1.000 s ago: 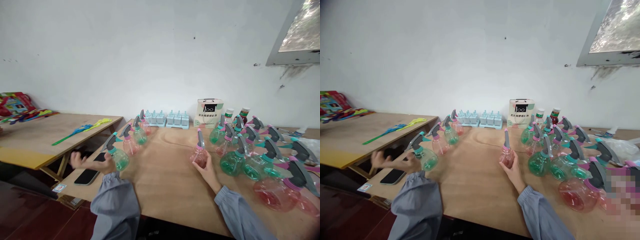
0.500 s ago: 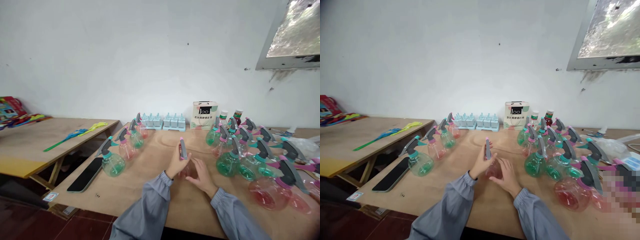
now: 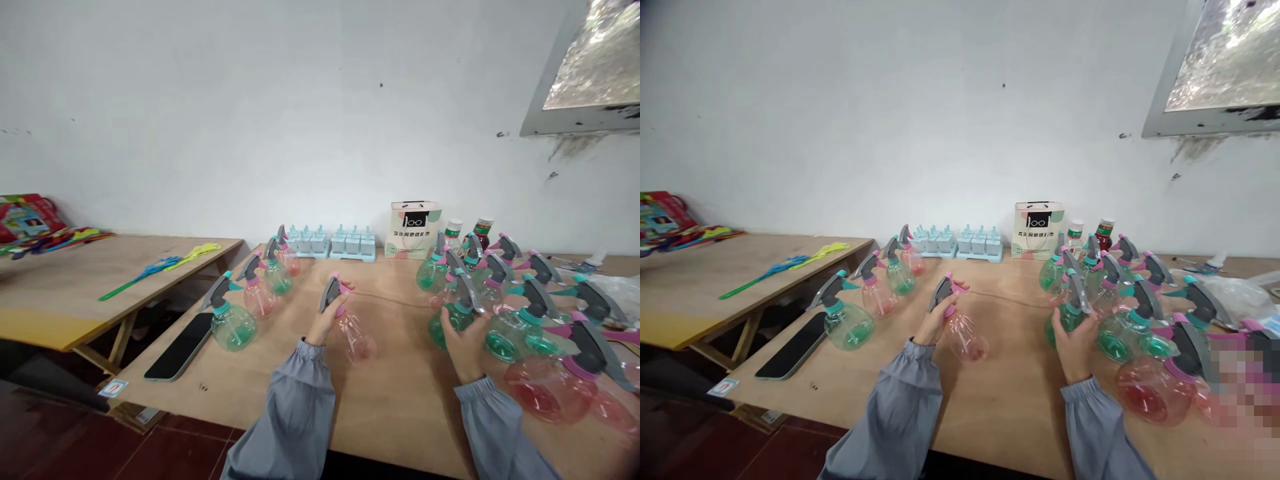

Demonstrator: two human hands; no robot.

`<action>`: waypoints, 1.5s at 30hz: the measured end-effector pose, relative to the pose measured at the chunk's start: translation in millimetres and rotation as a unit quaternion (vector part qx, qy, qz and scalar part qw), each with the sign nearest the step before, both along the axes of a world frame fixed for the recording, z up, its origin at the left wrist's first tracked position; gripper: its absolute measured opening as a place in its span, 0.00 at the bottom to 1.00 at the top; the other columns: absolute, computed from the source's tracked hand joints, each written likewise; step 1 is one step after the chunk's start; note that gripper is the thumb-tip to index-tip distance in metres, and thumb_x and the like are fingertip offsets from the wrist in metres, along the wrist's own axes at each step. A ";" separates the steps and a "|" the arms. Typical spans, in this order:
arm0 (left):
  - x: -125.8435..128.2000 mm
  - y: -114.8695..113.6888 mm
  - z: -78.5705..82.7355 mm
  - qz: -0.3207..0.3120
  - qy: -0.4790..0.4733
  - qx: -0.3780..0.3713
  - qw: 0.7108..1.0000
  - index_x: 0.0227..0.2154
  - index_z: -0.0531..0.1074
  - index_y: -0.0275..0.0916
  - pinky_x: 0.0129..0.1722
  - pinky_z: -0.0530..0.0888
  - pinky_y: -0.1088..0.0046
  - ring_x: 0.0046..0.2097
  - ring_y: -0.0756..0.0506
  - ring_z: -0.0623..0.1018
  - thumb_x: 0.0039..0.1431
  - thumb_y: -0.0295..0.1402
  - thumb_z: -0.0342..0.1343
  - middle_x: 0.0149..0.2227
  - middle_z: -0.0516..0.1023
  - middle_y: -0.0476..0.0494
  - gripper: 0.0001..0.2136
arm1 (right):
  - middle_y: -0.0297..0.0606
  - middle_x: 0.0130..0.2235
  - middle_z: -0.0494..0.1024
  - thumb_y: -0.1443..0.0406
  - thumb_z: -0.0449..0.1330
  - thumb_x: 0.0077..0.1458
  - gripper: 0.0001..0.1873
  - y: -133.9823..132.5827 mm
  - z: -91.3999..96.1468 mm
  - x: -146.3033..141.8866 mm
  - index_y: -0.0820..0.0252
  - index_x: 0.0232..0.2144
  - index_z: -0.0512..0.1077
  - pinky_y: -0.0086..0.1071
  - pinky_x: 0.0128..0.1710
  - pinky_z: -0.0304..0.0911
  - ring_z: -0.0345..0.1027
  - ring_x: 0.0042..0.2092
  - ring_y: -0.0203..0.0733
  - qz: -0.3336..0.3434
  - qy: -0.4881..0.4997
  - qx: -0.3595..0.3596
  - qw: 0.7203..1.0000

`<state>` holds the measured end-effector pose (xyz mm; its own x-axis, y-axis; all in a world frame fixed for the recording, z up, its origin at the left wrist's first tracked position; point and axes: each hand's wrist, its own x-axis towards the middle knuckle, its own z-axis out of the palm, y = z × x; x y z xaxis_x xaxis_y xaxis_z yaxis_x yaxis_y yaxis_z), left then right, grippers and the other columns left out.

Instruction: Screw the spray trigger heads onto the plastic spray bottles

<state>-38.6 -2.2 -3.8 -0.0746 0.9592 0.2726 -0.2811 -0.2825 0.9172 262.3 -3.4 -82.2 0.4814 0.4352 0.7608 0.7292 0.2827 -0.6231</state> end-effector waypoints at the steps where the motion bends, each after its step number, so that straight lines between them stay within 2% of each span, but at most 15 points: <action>1: 0.7 -0.5 1.1 -0.014 -0.018 -0.009 1.000 0.41 0.75 0.42 0.36 0.73 0.75 0.48 0.44 0.78 0.47 0.41 0.67 0.47 0.80 0.43 0.18 | 0.59 0.55 0.67 0.45 0.60 0.55 0.41 0.7 -3.1 -8.6 0.65 0.60 0.56 0.61 0.57 0.59 0.62 0.59 0.64 0.013 -0.006 -0.003 1.000; 4: 0.8 -2.2 5.7 -0.059 -0.069 -0.045 0.995 0.36 0.75 0.40 0.28 0.69 0.80 0.44 0.45 0.79 0.40 0.39 0.70 0.44 0.81 0.41 0.19 | 0.57 0.57 0.66 0.44 0.60 0.54 0.44 1.4 -11.7 -36.1 0.65 0.63 0.54 0.57 0.60 0.59 0.62 0.60 0.61 0.062 -0.026 -0.008 0.998; 7: -0.5 -4.0 9.9 -0.074 -0.093 -0.075 0.990 0.34 0.74 0.39 0.21 0.63 0.83 0.43 0.43 0.81 0.37 0.41 0.72 0.37 0.81 0.42 0.21 | 0.59 0.61 0.63 0.45 0.61 0.54 0.48 2.3 -19.4 -56.1 0.66 0.66 0.50 0.57 0.62 0.58 0.60 0.62 0.61 0.133 -0.040 -0.040 0.989; 10: -1.0 -5.6 12.0 -0.063 -0.093 -0.099 0.989 0.26 0.71 0.37 0.18 0.59 0.83 0.36 0.45 0.81 0.37 0.48 0.71 0.26 0.76 0.47 0.21 | 0.59 0.63 0.60 0.45 0.61 0.55 0.49 3.4 -24.4 -63.5 0.66 0.67 0.47 0.57 0.62 0.57 0.59 0.64 0.60 0.182 -0.042 -0.078 0.979; 12: -0.8 -6.4 12.2 -0.071 -0.090 -0.102 0.988 0.23 0.70 0.37 0.17 0.60 0.82 0.34 0.45 0.81 0.37 0.50 0.71 0.23 0.74 0.49 0.23 | 0.59 0.63 0.61 0.45 0.61 0.54 0.50 3.8 -25.8 -63.5 0.66 0.67 0.48 0.57 0.63 0.56 0.59 0.63 0.60 0.191 -0.036 -0.087 0.977; 16: -0.4 -6.4 11.0 -0.114 -0.095 -0.090 0.985 0.31 0.74 0.37 0.18 0.62 0.81 0.38 0.42 0.82 0.37 0.51 0.71 0.29 0.79 0.44 0.24 | 0.59 0.63 0.62 0.44 0.62 0.53 0.51 4.1 -25.7 -61.2 0.66 0.66 0.48 0.57 0.63 0.57 0.60 0.63 0.60 0.202 -0.015 -0.093 0.975; 21: -3.3 -2.7 7.2 -0.054 -0.117 -0.067 0.989 0.26 0.71 0.38 0.20 0.66 0.81 0.33 0.46 0.82 0.41 0.51 0.69 0.24 0.76 0.49 0.22 | 0.60 0.63 0.61 0.43 0.62 0.52 0.52 5.0 -25.3 -60.1 0.65 0.66 0.48 0.57 0.62 0.57 0.59 0.63 0.60 0.209 -0.005 -0.096 0.973; 23: -5.2 -0.9 5.4 -0.064 -0.122 -0.063 0.988 0.28 0.72 0.38 0.20 0.66 0.81 0.35 0.45 0.82 0.42 0.51 0.68 0.26 0.77 0.48 0.21 | 0.60 0.63 0.61 0.43 0.62 0.52 0.52 5.3 -25.2 -59.8 0.65 0.66 0.48 0.58 0.62 0.58 0.60 0.63 0.61 0.212 -0.006 -0.095 0.973; 26: -6.4 0.5 3.5 -0.083 -0.131 -0.050 0.987 0.34 0.74 0.38 0.25 0.71 0.78 0.39 0.43 0.82 0.43 0.49 0.69 0.32 0.80 0.45 0.21 | 0.61 0.62 0.62 0.43 0.62 0.52 0.51 5.3 -25.0 -59.3 0.65 0.66 0.49 0.58 0.61 0.58 0.60 0.63 0.61 0.212 -0.007 -0.092 0.973; 30: -4.5 -0.9 3.4 -0.037 -0.121 -0.055 0.990 0.27 0.71 0.38 0.26 0.72 0.78 0.33 0.46 0.81 0.45 0.48 0.67 0.25 0.77 0.47 0.18 | 0.60 0.62 0.62 0.42 0.62 0.52 0.51 5.2 -24.9 -59.2 0.65 0.65 0.50 0.58 0.61 0.58 0.61 0.62 0.61 0.212 -0.002 -0.096 0.973; 32: -3.9 -1.7 4.0 -0.039 -0.115 -0.049 0.991 0.26 0.71 0.38 0.24 0.71 0.78 0.32 0.46 0.81 0.45 0.48 0.66 0.25 0.77 0.47 0.18 | 0.60 0.63 0.62 0.42 0.62 0.51 0.51 5.2 -24.6 -59.3 0.65 0.65 0.49 0.58 0.62 0.58 0.61 0.62 0.61 0.216 0.001 -0.099 0.971; 37: -5.7 -0.3 4.7 -0.086 -0.118 -0.036 0.989 0.35 0.75 0.38 0.25 0.71 0.77 0.42 0.41 0.82 0.44 0.50 0.65 0.38 0.82 0.41 0.22 | 0.60 0.62 0.62 0.42 0.62 0.51 0.51 4.9 -23.4 -59.6 0.65 0.65 0.50 0.58 0.62 0.58 0.61 0.62 0.61 0.222 0.004 -0.100 0.970; 39: -6.3 0.3 4.7 -0.061 -0.124 -0.051 0.989 0.34 0.74 0.38 0.24 0.70 0.77 0.41 0.42 0.82 0.44 0.51 0.65 0.36 0.81 0.42 0.21 | 0.60 0.62 0.62 0.42 0.62 0.51 0.51 4.8 -23.2 -59.3 0.65 0.65 0.49 0.58 0.61 0.58 0.61 0.62 0.61 0.225 0.006 -0.104 0.969; 42: -6.0 -1.0 6.0 -0.020 -0.119 -0.071 0.990 0.27 0.70 0.38 0.23 0.69 0.79 0.34 0.45 0.81 0.43 0.50 0.66 0.26 0.76 0.48 0.20 | 0.58 0.62 0.63 0.42 0.63 0.51 0.50 4.6 -23.3 -58.8 0.63 0.65 0.50 0.57 0.61 0.59 0.61 0.62 0.61 0.223 0.004 -0.101 0.970; 45: -5.5 -4.2 9.1 -0.039 -0.110 -0.058 0.991 0.27 0.71 0.38 0.27 0.72 0.75 0.37 0.43 0.82 0.41 0.50 0.67 0.27 0.77 0.45 0.20 | 0.57 0.61 0.63 0.41 0.62 0.51 0.50 4.7 -23.7 -58.7 0.63 0.65 0.51 0.57 0.61 0.59 0.62 0.61 0.60 0.218 0.000 -0.094 0.971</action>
<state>-44.0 -6.5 5.3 -0.0440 0.9883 0.1462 -0.4947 -0.1487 0.8562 203.6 1.3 -105.8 0.2201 0.7285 0.6487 0.5658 0.4464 -0.6932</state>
